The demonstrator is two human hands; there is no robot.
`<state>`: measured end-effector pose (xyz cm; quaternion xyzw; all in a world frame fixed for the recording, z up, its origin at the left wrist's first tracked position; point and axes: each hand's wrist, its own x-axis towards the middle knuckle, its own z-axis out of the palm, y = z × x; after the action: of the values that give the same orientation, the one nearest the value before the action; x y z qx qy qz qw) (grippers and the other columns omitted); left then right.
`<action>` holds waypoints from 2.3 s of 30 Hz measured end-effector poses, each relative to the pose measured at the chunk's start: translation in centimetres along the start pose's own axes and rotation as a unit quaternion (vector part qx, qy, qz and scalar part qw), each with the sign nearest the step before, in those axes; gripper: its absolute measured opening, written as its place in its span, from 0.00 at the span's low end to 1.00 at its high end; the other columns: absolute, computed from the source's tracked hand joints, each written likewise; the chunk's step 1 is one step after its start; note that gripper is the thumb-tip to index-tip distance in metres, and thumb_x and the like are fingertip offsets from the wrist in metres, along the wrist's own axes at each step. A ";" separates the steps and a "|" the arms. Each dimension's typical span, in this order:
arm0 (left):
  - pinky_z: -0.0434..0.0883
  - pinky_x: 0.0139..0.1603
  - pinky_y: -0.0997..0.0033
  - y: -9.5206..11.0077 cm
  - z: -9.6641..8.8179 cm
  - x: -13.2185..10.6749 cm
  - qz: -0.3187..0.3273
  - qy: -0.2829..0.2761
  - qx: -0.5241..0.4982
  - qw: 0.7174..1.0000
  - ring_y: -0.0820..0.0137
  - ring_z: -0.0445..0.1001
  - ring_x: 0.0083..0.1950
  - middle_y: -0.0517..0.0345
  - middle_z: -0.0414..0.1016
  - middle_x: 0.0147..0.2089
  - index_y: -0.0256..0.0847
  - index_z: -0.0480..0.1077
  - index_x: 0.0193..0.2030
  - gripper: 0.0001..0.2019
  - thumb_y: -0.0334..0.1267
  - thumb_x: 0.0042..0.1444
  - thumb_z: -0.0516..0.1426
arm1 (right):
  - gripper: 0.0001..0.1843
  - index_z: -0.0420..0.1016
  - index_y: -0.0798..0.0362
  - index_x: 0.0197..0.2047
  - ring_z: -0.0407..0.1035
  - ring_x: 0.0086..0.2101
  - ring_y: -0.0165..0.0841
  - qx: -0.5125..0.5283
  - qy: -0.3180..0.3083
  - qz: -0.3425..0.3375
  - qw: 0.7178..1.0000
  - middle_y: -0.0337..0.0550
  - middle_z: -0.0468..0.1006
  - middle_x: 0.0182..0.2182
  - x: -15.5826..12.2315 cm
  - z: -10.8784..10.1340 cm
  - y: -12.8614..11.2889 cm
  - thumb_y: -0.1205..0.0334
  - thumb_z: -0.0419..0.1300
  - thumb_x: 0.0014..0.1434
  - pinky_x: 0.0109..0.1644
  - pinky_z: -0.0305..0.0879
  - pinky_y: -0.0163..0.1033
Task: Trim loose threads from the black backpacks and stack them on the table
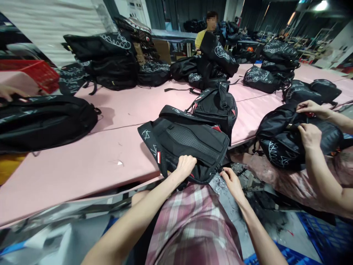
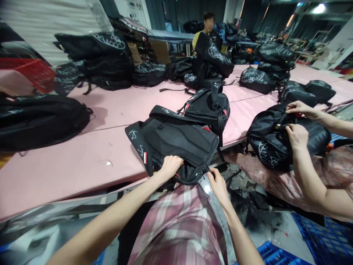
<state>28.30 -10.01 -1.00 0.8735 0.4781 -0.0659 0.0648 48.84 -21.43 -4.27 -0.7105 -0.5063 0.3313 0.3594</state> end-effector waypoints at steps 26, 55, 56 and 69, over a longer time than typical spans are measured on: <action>0.66 0.37 0.68 -0.3 1.8 -2.3 0.033 0.140 0.005 0.990 0.65 0.65 0.41 0.53 0.67 0.36 0.38 0.64 0.39 0.07 0.29 0.59 0.47 | 0.15 0.72 0.54 0.45 0.73 0.30 0.31 -0.382 0.131 -0.132 0.905 0.46 0.78 0.34 -2.3 6.2 -6.6 0.59 0.48 0.63 0.30 0.58 0.32; 0.68 0.35 0.67 -1.0 1.0 -3.2 0.085 0.111 0.001 0.990 0.62 0.71 0.39 0.48 0.71 0.36 0.34 0.63 0.39 0.07 0.26 0.58 0.45 | 0.15 0.66 0.57 0.45 0.73 0.29 0.34 -0.489 0.086 -0.034 0.867 0.51 0.74 0.33 -2.0 8.1 -9.3 0.59 0.44 0.65 0.29 0.62 0.34; 0.68 0.35 0.67 -1.0 1.1 -3.2 0.082 0.110 -0.001 0.991 0.62 0.71 0.39 0.47 0.71 0.36 0.34 0.63 0.39 0.08 0.26 0.58 0.45 | 0.15 0.66 0.57 0.46 0.73 0.29 0.34 -0.486 0.086 -0.033 0.869 0.51 0.74 0.33 -2.0 8.1 -9.3 0.59 0.44 0.65 0.29 0.62 0.34; 0.67 0.36 0.69 -1.1 1.0 -3.9 0.084 0.111 -0.020 0.990 0.65 0.69 0.40 0.50 0.70 0.36 0.36 0.64 0.38 0.08 0.27 0.58 0.46 | 0.14 0.65 0.56 0.46 0.74 0.29 0.34 -0.473 0.088 -0.028 0.876 0.50 0.75 0.34 -1.9 8.1 -9.3 0.59 0.44 0.65 0.28 0.62 0.34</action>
<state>25.27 -12.79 -1.35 0.9109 0.4086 0.0464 0.0338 37.12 -19.74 -0.45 -0.8076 -0.5884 -0.0219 0.0324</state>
